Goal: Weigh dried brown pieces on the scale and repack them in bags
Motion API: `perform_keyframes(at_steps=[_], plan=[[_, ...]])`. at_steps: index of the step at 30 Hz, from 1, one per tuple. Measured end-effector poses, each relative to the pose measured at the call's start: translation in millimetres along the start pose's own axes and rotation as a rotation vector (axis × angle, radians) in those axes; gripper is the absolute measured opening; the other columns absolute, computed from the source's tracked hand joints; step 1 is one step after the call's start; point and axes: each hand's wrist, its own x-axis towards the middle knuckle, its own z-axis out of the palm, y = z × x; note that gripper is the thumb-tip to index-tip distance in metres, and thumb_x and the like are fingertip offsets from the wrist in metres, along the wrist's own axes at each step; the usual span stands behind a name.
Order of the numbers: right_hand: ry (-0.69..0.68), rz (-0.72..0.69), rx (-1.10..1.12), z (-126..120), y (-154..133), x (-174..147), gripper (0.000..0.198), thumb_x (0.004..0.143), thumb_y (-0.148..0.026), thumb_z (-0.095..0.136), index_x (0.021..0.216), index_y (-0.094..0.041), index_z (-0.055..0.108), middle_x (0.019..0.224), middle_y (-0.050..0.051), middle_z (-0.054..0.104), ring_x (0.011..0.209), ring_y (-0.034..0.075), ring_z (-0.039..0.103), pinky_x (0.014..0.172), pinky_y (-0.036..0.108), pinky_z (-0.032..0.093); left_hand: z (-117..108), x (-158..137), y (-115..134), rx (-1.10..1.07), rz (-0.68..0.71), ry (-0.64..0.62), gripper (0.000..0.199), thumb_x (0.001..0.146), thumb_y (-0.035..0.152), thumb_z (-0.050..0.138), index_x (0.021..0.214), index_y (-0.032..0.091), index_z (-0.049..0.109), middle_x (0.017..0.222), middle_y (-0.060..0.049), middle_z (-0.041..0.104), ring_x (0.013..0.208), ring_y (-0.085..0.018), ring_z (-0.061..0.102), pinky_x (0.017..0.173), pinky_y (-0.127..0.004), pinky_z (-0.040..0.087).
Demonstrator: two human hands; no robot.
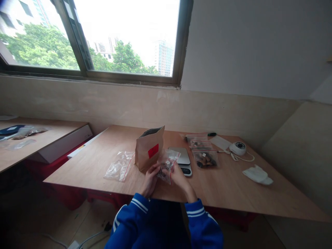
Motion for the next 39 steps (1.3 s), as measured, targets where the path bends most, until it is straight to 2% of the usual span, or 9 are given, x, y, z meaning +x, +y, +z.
perform_keyframes(at_steps=[5,9,15,18,22,25,32,39], plan=[[-0.106,-0.025,-0.041,-2,0,0,0.038,0.074,-0.039,0.071,0.105,-0.019,0.061,0.103,0.007,0.068,0.101,0.024,0.063,0.093,0.041,0.047,1,0,1,-0.006,-0.007,0.004,0.030,0.060,0.027,0.081,0.084,0.014,0.070,0.088,-0.006,0.071,0.082,-0.018,0.064,0.079,-0.029,0.047],[-0.042,-0.035,-0.071,-2,7,0,0.036,0.070,-0.034,0.074,0.101,-0.019,0.062,0.102,0.007,0.069,0.098,0.025,0.064,0.089,0.041,0.050,-1,0,-1,-0.024,0.014,0.040,0.025,0.063,0.029,0.079,0.083,0.018,0.069,0.086,-0.002,0.067,0.081,-0.016,0.062,0.076,-0.027,0.046],[0.069,-0.024,-0.084,3,15,0,0.042,0.066,-0.034,0.077,0.103,-0.019,0.062,0.102,0.009,0.070,0.094,0.027,0.066,0.086,0.043,0.051,-4,2,-3,-0.028,0.006,0.058,0.019,0.066,0.031,0.076,0.080,0.020,0.069,0.089,-0.004,0.066,0.084,-0.019,0.061,0.076,-0.029,0.047],[0.053,-0.038,-0.077,6,9,-1,0.045,0.066,-0.031,0.076,0.107,-0.019,0.063,0.108,0.009,0.070,0.098,0.027,0.066,0.089,0.043,0.050,-4,3,-3,-0.029,-0.007,0.055,0.019,0.066,0.032,0.076,0.079,0.020,0.068,0.088,-0.005,0.066,0.083,-0.020,0.062,0.076,-0.031,0.048],[-0.024,-0.067,-0.106,8,0,-1,0.038,0.069,-0.027,0.073,0.107,-0.021,0.067,0.110,0.008,0.069,0.101,0.026,0.065,0.090,0.042,0.050,-4,3,-4,-0.030,-0.009,0.064,0.019,0.067,0.032,0.076,0.079,0.020,0.068,0.089,-0.005,0.066,0.082,-0.020,0.061,0.073,-0.030,0.048],[-0.042,-0.042,-0.132,8,-1,-2,0.035,0.070,-0.026,0.072,0.104,-0.021,0.069,0.105,0.007,0.071,0.097,0.026,0.066,0.087,0.041,0.051,-4,2,-3,-0.030,-0.013,0.068,0.018,0.067,0.031,0.076,0.079,0.020,0.067,0.088,-0.004,0.065,0.083,-0.019,0.061,0.071,-0.029,0.048],[0.043,-0.039,-0.216,-5,4,-8,0.025,0.067,-0.028,0.075,0.089,-0.017,0.071,0.092,0.007,0.072,0.085,0.026,0.067,0.080,0.039,0.051,-5,2,-4,-0.033,-0.036,0.050,0.019,0.067,0.026,0.077,0.083,0.020,0.068,0.088,-0.005,0.066,0.079,-0.018,0.062,0.069,-0.027,0.048],[0.061,-0.094,-0.149,-18,6,-10,0.012,0.070,-0.027,0.071,0.076,-0.019,0.064,0.075,-0.001,0.066,0.073,0.018,0.062,0.071,0.031,0.050,-8,5,-6,-0.062,-0.047,0.052,0.015,0.070,0.021,0.073,0.083,0.019,0.068,0.092,-0.006,0.069,0.084,-0.019,0.064,0.078,-0.030,0.049]])
